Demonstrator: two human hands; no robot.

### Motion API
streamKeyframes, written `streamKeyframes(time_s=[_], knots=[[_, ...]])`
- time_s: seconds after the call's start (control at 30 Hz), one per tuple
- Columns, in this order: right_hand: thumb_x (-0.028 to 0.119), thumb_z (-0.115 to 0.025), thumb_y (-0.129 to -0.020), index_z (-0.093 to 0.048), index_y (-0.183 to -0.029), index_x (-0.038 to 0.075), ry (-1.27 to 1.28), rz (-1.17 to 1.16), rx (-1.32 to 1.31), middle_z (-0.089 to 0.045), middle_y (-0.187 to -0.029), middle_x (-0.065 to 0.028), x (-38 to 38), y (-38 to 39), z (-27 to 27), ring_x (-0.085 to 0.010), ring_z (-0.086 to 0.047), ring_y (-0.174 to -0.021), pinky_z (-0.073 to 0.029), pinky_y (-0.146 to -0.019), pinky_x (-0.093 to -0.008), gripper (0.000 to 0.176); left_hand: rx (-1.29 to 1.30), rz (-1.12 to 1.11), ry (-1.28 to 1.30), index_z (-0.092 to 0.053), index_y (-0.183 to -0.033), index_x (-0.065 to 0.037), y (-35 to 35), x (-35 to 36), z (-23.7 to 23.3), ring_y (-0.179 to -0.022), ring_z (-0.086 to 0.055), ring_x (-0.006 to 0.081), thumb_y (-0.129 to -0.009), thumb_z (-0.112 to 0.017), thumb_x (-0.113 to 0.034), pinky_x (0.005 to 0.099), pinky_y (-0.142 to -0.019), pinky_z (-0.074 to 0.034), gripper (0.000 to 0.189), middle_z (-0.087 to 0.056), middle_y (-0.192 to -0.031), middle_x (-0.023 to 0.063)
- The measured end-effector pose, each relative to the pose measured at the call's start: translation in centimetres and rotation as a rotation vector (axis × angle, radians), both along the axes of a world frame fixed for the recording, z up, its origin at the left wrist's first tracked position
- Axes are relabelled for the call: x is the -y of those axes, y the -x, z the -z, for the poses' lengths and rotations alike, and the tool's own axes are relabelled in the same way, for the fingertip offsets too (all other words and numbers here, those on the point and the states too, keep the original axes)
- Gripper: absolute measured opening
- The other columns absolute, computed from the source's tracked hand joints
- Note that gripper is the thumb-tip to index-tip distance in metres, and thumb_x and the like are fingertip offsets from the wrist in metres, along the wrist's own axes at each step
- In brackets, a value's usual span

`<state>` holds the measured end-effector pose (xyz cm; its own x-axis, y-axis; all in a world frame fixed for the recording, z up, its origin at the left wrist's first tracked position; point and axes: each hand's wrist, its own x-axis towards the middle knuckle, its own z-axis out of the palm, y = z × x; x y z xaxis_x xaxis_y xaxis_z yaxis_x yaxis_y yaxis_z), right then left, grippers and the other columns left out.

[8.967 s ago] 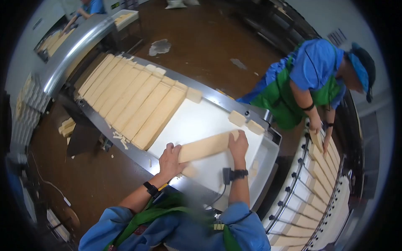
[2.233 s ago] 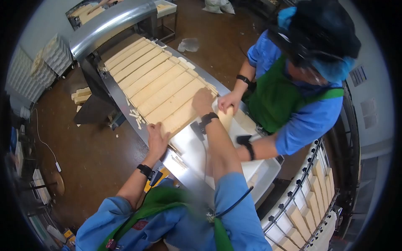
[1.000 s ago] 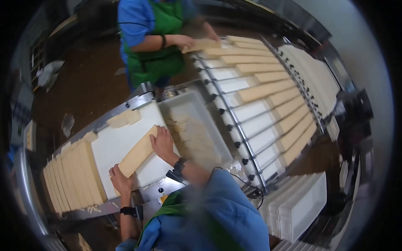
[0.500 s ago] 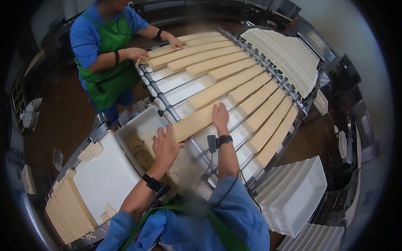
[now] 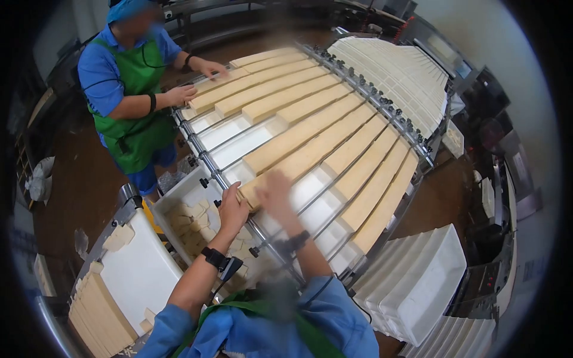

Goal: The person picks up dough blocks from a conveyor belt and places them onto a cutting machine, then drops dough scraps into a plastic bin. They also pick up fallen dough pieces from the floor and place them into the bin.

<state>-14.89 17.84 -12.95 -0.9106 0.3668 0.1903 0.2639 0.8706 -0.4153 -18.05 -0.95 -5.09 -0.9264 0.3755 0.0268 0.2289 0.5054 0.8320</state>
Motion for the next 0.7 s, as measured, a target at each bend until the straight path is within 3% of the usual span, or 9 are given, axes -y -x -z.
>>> streamKeyframes(time_s=[0.07,0.2,0.27,0.3,0.37,0.5,0.6,0.67,0.7], knots=[[0.039,-0.073,-0.095,-0.046,-0.155,0.003,-0.067,-0.137,-0.063,-0.042,-0.157,-0.0289,4.4,-1.8,-1.8,-0.0464,-0.033,-0.15,-0.024,-0.119,-0.0697,0.075,0.001,0.012,-0.021,-0.056,-0.146,-0.012,0.0,0.0,-0.3,-0.127,-0.06,0.0394,-0.088,-0.061,-0.009,0.0492,-0.106,-0.047,0.059,-0.058,-0.138,0.0178],[0.04,-0.068,-0.098,-0.04,-0.16,0.004,-0.077,-0.138,-0.165,-0.035,-0.163,-0.0277,6.1,-3.3,-4.6,-0.046,-0.029,-0.153,-0.021,-0.12,-0.0713,0.077,0.009,0.039,-0.018,-0.06,-0.141,-0.009,0.7,1.3,0.1,-0.125,-0.061,0.0379,-0.082,-0.065,-0.003,0.0443,-0.11,-0.047,0.06,-0.062,-0.134,0.0171],[0.043,-0.063,-0.101,-0.039,-0.161,0.006,-0.211,-0.124,0.044,-0.035,-0.165,-0.0265,6.4,-3.1,-5.6,-0.0454,-0.029,-0.154,-0.021,-0.12,-0.0713,0.075,0.056,0.004,-0.128,-0.06,-0.141,-0.007,0.7,2.8,0.8,-0.123,-0.062,0.0366,-0.081,-0.061,0.001,0.0423,-0.109,-0.048,0.06,-0.062,-0.133,0.0176],[0.043,-0.063,-0.101,-0.039,-0.161,0.006,-0.217,-0.123,0.041,-0.035,-0.165,-0.0265,6.6,-3.0,-5.7,-0.0454,-0.029,-0.154,-0.021,-0.12,-0.0713,0.075,-0.013,-0.066,-0.207,-0.064,-0.132,-0.005,0.0,4.1,0.9,-0.121,-0.061,0.0378,-0.079,-0.054,0.006,0.0429,-0.109,-0.047,0.056,-0.063,-0.128,0.0169],[0.047,-0.06,-0.102,-0.037,-0.163,0.008,-0.293,-0.087,0.072,-0.034,-0.165,-0.0261,7.1,-3.1,-5.3,-0.0445,-0.028,-0.155,-0.021,-0.121,-0.0713,0.076,0.005,-0.164,-0.48,-0.06,-0.137,-0.003,-1.2,7.9,1.7,-0.129,-0.057,0.0384,-0.08,-0.059,0.005,0.0423,-0.114,-0.043,0.058,-0.059,-0.136,0.0182],[0.049,-0.059,-0.102,-0.036,-0.164,0.009,-0.309,-0.043,0.092,-0.033,-0.166,-0.0269,8.8,-3.0,-6.4,-0.0448,-0.027,-0.155,-0.02,-0.122,-0.0708,0.077,-0.313,-0.326,0.013,-0.05,-0.148,-0.003,-4.3,19.7,1.6,-0.147,-0.039,0.0433,-0.089,-0.067,-0.002,0.0488,-0.122,-0.033,0.061,-0.04,-0.156,0.0244],[0.048,-0.059,-0.102,-0.034,-0.164,0.009,-0.317,-0.027,0.089,-0.033,-0.165,-0.0286,13.9,-2.0,-9.0,-0.0459,-0.026,-0.156,-0.017,-0.123,-0.0712,0.077,-0.386,-0.651,-0.01,-0.051,-0.151,-0.006,-7.7,30.0,5.2,-0.147,-0.037,0.0448,-0.098,-0.065,-0.011,0.0546,-0.121,-0.032,0.054,-0.035,-0.158,0.0264],[0.044,-0.062,-0.102,-0.039,-0.161,0.008,-0.213,-0.27,-0.176,-0.036,-0.161,-0.0297,19.7,-0.5,-8.6,-0.0472,-0.026,-0.155,-0.017,-0.122,-0.0712,0.074,-0.419,-0.806,0.046,-0.05,-0.152,-0.007,-9.9,36.1,6.5,-0.146,-0.037,0.0446,-0.101,-0.064,-0.015,0.0555,-0.12,-0.032,0.053,-0.034,-0.157,0.0262],[0.038,-0.066,-0.1,-0.046,-0.156,0.006,-0.141,-0.381,-0.242,-0.041,-0.157,-0.0285,23.3,0.1,-8.4,-0.0477,-0.03,-0.152,-0.021,-0.123,-0.0683,0.067,-0.392,-0.986,0.193,-0.05,-0.152,-0.007,-11.5,39.0,7.0,-0.145,-0.037,0.0447,-0.102,-0.064,-0.017,0.0554,-0.12,-0.032,0.052,-0.035,-0.156,0.0262]])
